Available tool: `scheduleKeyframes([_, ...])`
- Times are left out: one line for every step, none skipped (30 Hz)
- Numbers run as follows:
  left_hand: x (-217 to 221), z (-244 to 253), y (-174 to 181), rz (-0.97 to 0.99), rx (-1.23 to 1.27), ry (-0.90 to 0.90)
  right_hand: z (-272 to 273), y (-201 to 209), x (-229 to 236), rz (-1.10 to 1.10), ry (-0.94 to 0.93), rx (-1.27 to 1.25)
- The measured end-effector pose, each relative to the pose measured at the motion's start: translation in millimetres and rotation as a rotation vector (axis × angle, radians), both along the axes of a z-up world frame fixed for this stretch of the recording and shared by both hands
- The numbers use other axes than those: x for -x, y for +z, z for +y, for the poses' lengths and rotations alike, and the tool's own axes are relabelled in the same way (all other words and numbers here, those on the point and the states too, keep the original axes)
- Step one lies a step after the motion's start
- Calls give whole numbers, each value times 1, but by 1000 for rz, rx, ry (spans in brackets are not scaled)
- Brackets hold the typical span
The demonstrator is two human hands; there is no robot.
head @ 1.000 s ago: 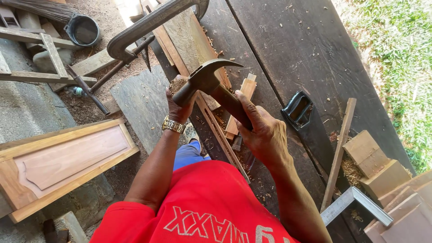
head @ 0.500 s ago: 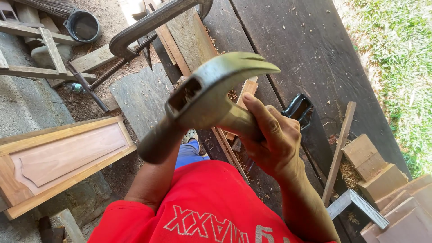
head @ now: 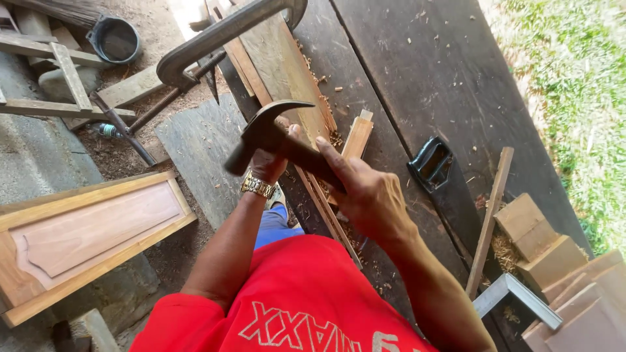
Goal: The recorder is using a hammer to work on pieces of wood on a workbench.
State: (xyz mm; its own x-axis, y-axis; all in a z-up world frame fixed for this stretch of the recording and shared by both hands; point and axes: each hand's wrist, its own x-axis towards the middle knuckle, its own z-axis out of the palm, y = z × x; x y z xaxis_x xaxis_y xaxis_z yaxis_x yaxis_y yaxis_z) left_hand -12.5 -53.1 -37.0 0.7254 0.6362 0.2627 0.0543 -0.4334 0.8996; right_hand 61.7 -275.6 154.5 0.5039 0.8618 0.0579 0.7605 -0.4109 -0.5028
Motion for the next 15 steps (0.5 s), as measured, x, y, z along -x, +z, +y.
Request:
scheduleKeyframes([-3,3,-4,-21,-29,8,1,1,0,-33,20,-129])
scheduleKeyframes([-4,3,-9,-39,-54,18,0,0,1,-62,44,-253])
scheduleKeyframes([-1,3,-12,-42,-50,21,1,-15,3,-65,47,-249])
scheduleKeyframes([0,6,-11,67,-22,24,4,-28,3,-67,34,-293])
scheduleKeyframes([0,9,-11,176,7,26,6,-40,2,-70,22,-337])
scheduleKeyframes([2,9,-6,158,7,18,6,-48,5,-88,17,-336])
scheduleKeyframes([3,9,-1,155,33,13,5,-55,6,-31,-20,-293])
scheduleKeyframes([-2,8,4,146,59,-8,2,-61,6,20,-72,-249])
scheduleKeyframes([1,11,9,124,59,-31,-1,-59,6,-6,-91,-249])
scheduleKeyframes([3,12,12,-9,-9,-49,-7,-58,11,33,-157,-239])
scheduleKeyframes([4,13,14,-146,-72,-66,-14,-58,14,72,-223,-231])
scheduleKeyframes([11,17,10,-154,-53,-130,-29,-73,22,58,-287,-221])
scheduleKeyframes([17,22,5,-120,-293,-89,-44,-87,30,80,-346,-240])
scheduleKeyframes([16,28,-1,-106,-534,-47,-60,-101,36,93,-406,-262])
scheduleKeyframes([7,20,7,-136,-516,-108,-81,-118,40,69,-471,-254])
